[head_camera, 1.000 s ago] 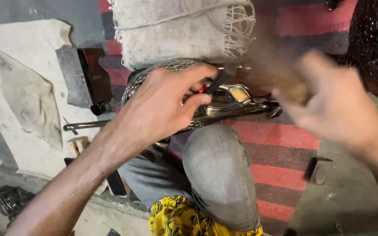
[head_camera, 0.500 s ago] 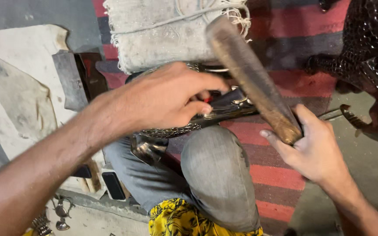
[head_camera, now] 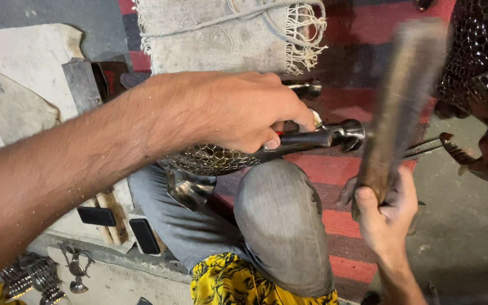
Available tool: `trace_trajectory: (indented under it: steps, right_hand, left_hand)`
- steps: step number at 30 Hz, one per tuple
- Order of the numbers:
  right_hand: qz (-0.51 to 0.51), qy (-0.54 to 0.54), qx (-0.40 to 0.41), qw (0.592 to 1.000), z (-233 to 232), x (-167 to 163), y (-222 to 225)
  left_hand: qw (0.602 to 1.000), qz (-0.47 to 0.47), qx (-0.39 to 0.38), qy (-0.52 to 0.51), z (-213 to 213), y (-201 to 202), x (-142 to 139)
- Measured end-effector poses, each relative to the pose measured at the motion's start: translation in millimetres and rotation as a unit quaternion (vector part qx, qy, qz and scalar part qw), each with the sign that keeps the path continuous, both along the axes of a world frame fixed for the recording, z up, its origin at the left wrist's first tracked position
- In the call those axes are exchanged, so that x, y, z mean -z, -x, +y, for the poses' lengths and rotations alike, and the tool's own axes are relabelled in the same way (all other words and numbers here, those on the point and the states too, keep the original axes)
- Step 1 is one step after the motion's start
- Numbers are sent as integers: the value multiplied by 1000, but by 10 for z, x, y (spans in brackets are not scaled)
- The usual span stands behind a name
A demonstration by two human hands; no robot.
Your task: The person sits on the floor with a brass leopard figurine on their lap and hammers a punch against its surface to refine the patterned detailing. They reposition the figurine and the punch repeatedly to work different areas of the body, legs, and head.
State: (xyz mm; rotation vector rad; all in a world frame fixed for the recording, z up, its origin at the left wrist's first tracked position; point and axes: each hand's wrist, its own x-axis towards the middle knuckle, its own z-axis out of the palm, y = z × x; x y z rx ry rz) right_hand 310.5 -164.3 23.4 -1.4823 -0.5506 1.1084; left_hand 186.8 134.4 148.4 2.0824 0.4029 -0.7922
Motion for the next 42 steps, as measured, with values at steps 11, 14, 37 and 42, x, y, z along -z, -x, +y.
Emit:
trace_trajectory:
  steps: [11, 14, 37, 42]
  right_hand:
    - [59, -33, 75, 995, -138, -105, 224]
    - [-43, 75, -55, 995, -173, -55, 145]
    - [-309, 58, -364, 877, 1504, -876, -945]
    - [-449, 164, -498, 724, 1831, -996, -908]
  left_hand:
    - [997, 61, 42, -12, 7, 17, 26]
    - [998, -50, -10, -29, -18, 100, 8]
    - [915, -170, -346, -123, -464, 655, -98]
    - [892, -152, -401, -145, -571, 681, -73]
